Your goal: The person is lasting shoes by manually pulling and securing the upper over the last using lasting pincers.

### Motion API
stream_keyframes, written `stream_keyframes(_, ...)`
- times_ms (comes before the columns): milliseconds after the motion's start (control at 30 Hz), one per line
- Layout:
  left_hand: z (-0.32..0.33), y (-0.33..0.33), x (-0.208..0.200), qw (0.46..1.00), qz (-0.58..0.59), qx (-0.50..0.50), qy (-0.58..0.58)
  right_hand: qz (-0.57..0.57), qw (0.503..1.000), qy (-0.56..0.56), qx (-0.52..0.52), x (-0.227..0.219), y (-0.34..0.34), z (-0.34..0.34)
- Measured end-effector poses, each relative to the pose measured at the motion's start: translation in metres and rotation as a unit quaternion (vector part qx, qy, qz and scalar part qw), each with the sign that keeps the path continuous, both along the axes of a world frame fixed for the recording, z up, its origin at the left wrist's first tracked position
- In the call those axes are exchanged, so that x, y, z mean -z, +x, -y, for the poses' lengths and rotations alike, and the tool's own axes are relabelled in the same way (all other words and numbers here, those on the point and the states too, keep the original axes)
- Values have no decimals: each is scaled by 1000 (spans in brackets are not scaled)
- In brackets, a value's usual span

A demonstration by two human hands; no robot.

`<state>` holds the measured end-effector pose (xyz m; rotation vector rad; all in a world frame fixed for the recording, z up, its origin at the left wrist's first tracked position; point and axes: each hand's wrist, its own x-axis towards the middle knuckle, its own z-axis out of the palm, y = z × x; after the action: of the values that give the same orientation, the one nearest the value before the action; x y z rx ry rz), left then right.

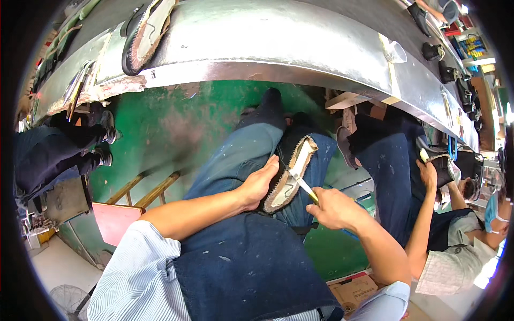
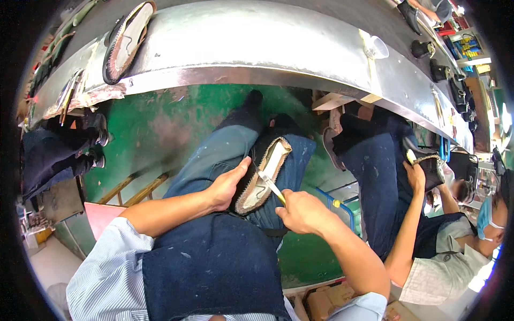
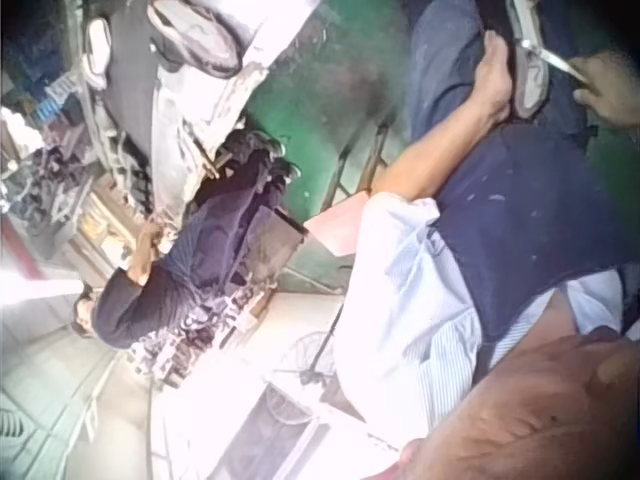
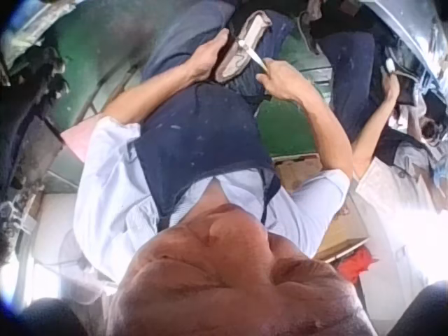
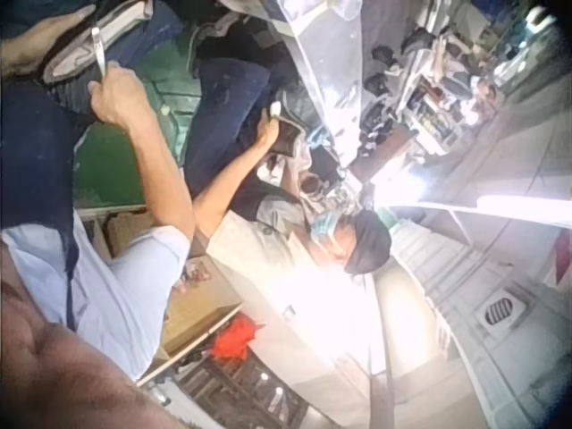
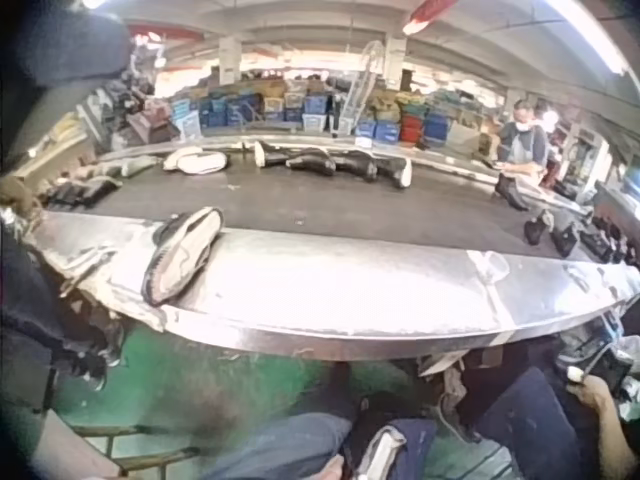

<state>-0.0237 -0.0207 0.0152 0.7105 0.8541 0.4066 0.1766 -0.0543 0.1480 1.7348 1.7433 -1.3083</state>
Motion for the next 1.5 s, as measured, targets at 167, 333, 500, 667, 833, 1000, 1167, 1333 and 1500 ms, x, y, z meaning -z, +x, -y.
stream_keyframes(167, 0, 19, 16, 989, -39, -117, -86, -37, 985, 161, 50, 57, -7, 35)
stream_keyframes(333, -1, 32, 9, 920, -307, -28, 243, -77, 905, 381, 175, 112, -22, 76)
stream_keyframes(500, 3, 20, 27, 874, -334, 16, 353, -115, 969, 114, 187, 62, 3, 61)
stream_keyframes(667, 12, 16, 26, 852, -327, 42, 408, -3, 934, 347, 83, 78, 5, 45)
stream_keyframes(833, 9, 12, 25, 826, -312, 69, 464, 39, 960, 255, 104, 101, 6, 34)
stream_keyframes(1000, -5, 10, -2, 798, -323, 216, 461, -100, 934, 188, 286, 116, 26, 56)
stream_keyframes(1167, -17, 14, -10, 783, -340, 273, 444, -306, 859, -172, 373, 82, 69, 18)
stream_keyframes(1333, -26, 16, -23, 787, -343, 317, 404, -169, 940, 44, 293, 58, 37, 6)
stream_keyframes(1500, -28, 11, -45, 767, -322, 375, 410, -60, 962, 178, 199, 73, 28, -5)
